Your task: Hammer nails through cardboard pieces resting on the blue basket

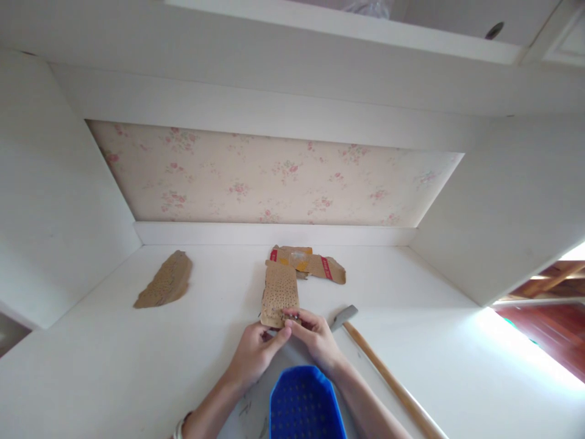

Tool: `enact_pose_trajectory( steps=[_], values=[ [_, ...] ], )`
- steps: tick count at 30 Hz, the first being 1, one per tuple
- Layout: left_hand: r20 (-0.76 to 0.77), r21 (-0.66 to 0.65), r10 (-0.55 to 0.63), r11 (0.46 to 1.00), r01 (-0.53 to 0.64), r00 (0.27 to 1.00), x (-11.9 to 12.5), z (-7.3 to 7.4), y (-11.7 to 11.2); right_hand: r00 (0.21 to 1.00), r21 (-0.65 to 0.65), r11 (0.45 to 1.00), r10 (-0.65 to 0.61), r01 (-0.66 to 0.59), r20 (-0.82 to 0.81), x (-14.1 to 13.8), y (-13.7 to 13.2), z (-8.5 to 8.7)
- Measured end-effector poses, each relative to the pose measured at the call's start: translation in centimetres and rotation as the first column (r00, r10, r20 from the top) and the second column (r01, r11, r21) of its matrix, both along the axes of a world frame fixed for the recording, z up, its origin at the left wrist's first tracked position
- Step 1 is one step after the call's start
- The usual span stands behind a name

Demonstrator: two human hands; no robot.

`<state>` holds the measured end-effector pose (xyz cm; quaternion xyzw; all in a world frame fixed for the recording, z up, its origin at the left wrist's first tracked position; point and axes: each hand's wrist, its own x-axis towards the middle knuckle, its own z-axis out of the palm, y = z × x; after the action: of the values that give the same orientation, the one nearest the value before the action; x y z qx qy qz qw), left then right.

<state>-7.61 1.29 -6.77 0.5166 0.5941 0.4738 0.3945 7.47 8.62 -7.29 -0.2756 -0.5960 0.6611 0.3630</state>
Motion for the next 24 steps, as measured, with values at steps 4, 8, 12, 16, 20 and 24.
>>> enact_pose_trajectory(
  steps=[4, 8, 12, 16, 20, 24],
  values=[
    [-0.046, -0.023, 0.14, 0.99, -0.141, 0.989, 0.1, -0.4, 0.1, 0.997, 0.025, 0.997, 0.074, -0.073, -0.024, 0.0, 0.0, 0.4],
    [-0.061, 0.02, 0.169, 0.986, -0.168, 0.984, 0.2, -0.6, 0.2, 0.992, 0.045, 0.993, 0.113, -0.111, -0.047, 0.0, 0.1, 0.6],
    [-0.124, 0.052, 0.212, 0.977, -0.207, 0.969, 0.3, -0.8, 0.2, 0.995, 0.13, 0.99, 0.064, -0.053, -0.077, -0.2, 0.1, 0.5],
    [-0.185, 0.1, 0.229, 0.972, -0.213, 0.956, 0.2, -1.1, 0.1, 0.999, 0.207, 0.978, -0.013, 0.023, -0.05, -0.4, 0.3, -0.3],
    [-0.224, 0.112, 0.277, 0.96, -0.258, 0.934, 0.0, -1.4, 0.1, 0.988, 0.261, 0.957, -0.143, 0.125, 0.054, -0.3, 0.5, -1.3],
    [-0.191, 0.073, 0.303, 0.953, -0.294, 0.934, 0.2, -1.3, -0.1, 0.977, 0.294, 0.949, -0.158, 0.111, 0.141, -0.2, 0.3, -1.3]
  ],
)
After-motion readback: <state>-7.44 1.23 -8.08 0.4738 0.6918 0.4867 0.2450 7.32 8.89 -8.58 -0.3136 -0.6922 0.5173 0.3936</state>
